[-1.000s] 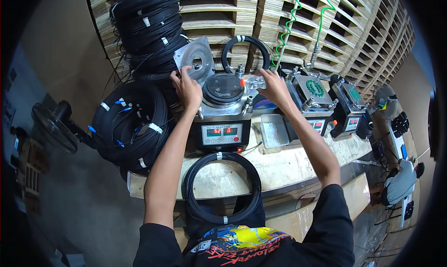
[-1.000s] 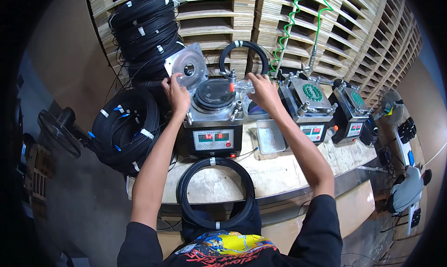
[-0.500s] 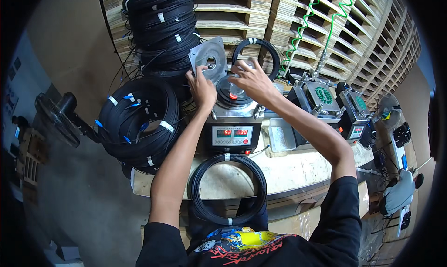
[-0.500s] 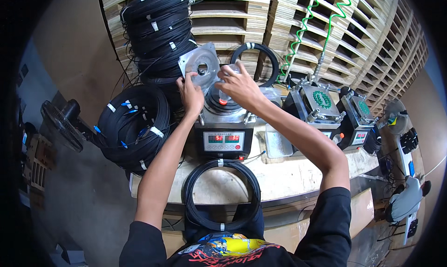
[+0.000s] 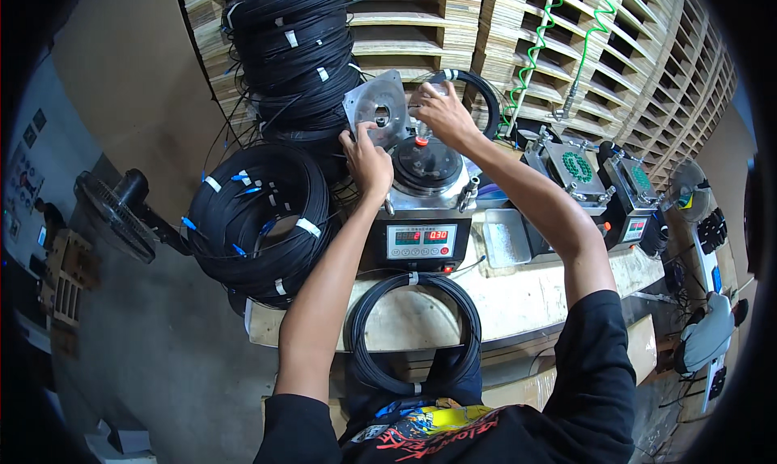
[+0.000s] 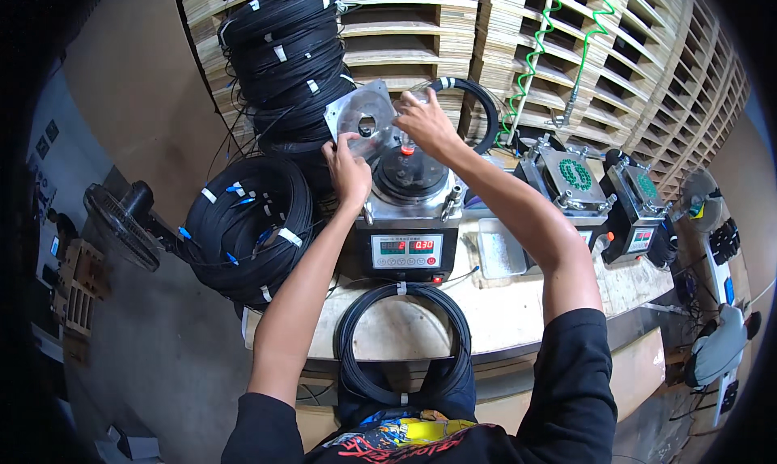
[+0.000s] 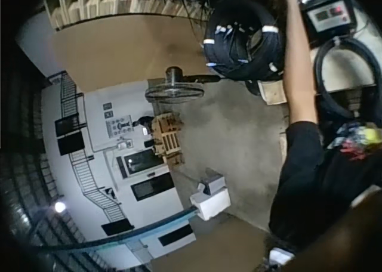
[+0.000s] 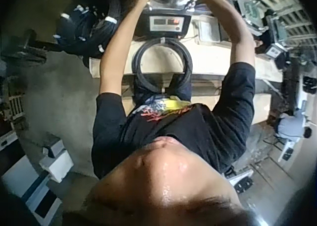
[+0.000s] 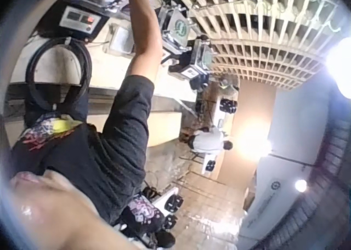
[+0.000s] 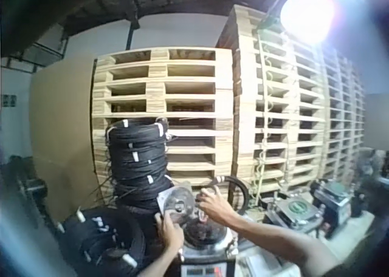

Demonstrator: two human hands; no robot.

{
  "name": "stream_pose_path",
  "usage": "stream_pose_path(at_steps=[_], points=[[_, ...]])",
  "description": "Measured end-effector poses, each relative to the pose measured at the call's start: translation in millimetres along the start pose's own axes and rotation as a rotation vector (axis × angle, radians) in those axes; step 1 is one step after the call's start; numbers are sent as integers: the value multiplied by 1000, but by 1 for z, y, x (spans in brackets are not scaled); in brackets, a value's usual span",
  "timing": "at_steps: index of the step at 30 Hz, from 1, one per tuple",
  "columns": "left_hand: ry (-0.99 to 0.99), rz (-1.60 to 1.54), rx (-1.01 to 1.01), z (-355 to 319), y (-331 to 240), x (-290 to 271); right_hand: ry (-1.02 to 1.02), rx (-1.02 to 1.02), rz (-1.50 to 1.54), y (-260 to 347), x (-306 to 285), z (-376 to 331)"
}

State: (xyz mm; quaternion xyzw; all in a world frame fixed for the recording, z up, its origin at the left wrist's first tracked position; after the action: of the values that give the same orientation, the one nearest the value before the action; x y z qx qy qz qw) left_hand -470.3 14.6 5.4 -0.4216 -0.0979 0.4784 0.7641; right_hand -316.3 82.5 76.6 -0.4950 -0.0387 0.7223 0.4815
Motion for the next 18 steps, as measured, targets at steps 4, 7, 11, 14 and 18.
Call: stream_pose_path(at_steps=[4,7,11,14,18], points=[[-7,-26,-1,1,4,-1,3,-15,-7,-11,-10,-24],[-4,-68,-11,0,5,1,34,-21,-6,-11,-30,-47],[23,-74,-12,2,8,2,29,-69,34,10,-65,-67],[14,-88,7,3,6,-4,70,-104,33,32,-88,-61],[32,-96,0,1,1,-1,-2,-120,72,41,-78,-46]])
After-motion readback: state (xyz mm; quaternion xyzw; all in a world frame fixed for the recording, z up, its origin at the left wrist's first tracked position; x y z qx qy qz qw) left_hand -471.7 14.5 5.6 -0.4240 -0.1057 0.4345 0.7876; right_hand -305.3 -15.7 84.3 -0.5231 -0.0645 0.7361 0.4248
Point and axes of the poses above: each hand's wrist, its own z-axis towards the middle knuckle, its own x-axis out of the palm, y = z × x, the point moved 5 cm from there along z, towards the middle knuckle, and after that the axes turned 10 degrees about -y, right-handed, at the moved point
